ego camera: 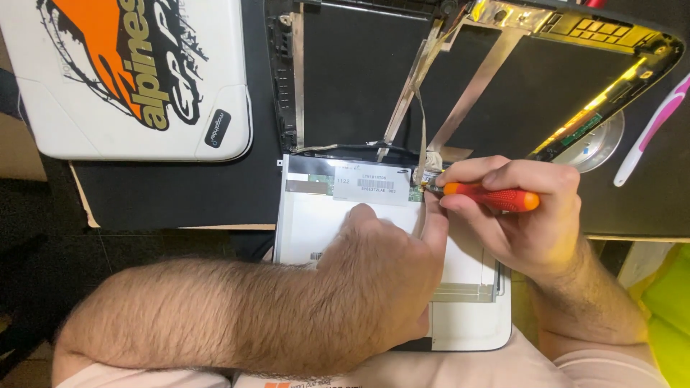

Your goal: The person is performing maintenance and repair on a laptop, including installing a hard drive and connecting the display screen ribbon cable to the motherboard.

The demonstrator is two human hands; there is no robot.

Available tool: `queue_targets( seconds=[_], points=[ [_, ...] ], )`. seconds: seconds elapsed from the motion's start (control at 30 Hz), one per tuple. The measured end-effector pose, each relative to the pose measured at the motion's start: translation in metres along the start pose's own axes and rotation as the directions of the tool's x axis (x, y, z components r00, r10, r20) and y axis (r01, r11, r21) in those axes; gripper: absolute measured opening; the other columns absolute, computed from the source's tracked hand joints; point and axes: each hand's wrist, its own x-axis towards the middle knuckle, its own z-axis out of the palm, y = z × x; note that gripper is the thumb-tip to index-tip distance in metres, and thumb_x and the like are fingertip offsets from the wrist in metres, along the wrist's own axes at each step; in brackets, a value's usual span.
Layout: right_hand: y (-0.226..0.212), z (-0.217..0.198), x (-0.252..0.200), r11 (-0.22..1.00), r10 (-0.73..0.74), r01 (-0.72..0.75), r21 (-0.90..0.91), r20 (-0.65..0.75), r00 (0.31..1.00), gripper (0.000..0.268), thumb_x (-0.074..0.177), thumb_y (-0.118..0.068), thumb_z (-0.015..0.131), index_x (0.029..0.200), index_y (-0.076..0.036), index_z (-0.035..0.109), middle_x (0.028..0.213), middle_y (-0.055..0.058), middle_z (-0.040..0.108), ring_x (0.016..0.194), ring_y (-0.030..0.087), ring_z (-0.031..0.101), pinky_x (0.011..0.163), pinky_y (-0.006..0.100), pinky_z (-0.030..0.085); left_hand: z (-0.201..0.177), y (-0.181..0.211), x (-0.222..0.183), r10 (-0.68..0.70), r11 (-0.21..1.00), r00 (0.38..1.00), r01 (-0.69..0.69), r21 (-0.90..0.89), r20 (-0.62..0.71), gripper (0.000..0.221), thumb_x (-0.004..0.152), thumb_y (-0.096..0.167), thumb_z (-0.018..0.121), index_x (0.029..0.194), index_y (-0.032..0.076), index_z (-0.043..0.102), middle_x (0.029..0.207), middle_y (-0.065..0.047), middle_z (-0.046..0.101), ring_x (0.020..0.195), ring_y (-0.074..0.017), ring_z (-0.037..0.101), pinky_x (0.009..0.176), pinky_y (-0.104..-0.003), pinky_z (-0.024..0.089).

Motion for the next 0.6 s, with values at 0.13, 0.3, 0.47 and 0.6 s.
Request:
queue_targets(
  seconds=[0.13,0.3,0.47,0.6],
  points=[
    [0.0015,-0.0014,-0.0004,1.000,0.003,-0.003,-0.029,-0.016,1.000,0.046,0.107,-0.003,0.085,0.121,0.000,0.042,0.110,0.035,0.082,0.094,0.040,0.091,0.084,0.043,0.075,-0.0019,-0.0004,0.0020,0.013,1.000,0.999,-0.012,-0.013,0.045,0.121,0.081,0.072,0.076,0.174,-0.004,0.064,0.045,0.012,0.068,0.037,-0.0122,0.063,0.054,-0.041,0.041],
    [0.0005,-0.0011,0.0003,0.996,-0.034,0.032,-0.082,-0.025,0.999,0.053,0.111,0.001,0.083,0.131,-0.004,0.034,0.112,0.031,0.084,0.100,0.037,0.094,0.084,0.037,0.071,-0.0059,-0.0018,0.0045,0.023,1.000,0.995,-0.023,-0.005,0.094,0.117,0.086,0.069,0.072,0.177,-0.005,0.062,0.045,0.011,0.072,0.037,-0.0125,0.067,0.054,-0.040,0.040],
    [0.0034,0.0013,0.0002,0.993,0.101,-0.097,0.060,-0.071,0.992,0.049,0.108,0.004,0.081,0.128,-0.002,0.037,0.113,0.037,0.082,0.102,0.040,0.092,0.093,0.044,0.075,-0.0054,-0.0003,0.0061,0.016,0.999,0.986,-0.009,-0.046,0.168,0.115,0.088,0.060,0.070,0.181,-0.006,0.055,0.050,0.007,0.080,0.039,-0.0159,0.075,0.056,-0.043,0.041],
    [0.0016,0.0010,0.0059,0.997,0.051,-0.048,0.058,-0.054,0.997,0.047,0.110,0.006,0.079,0.128,-0.003,0.035,0.105,0.032,0.080,0.103,0.041,0.093,0.090,0.045,0.077,-0.0065,-0.0003,0.0074,0.034,0.997,0.976,-0.018,-0.078,0.216,0.110,0.093,0.054,0.068,0.183,-0.006,0.052,0.051,0.008,0.080,0.040,-0.0155,0.073,0.055,-0.044,0.040]
  ],
)
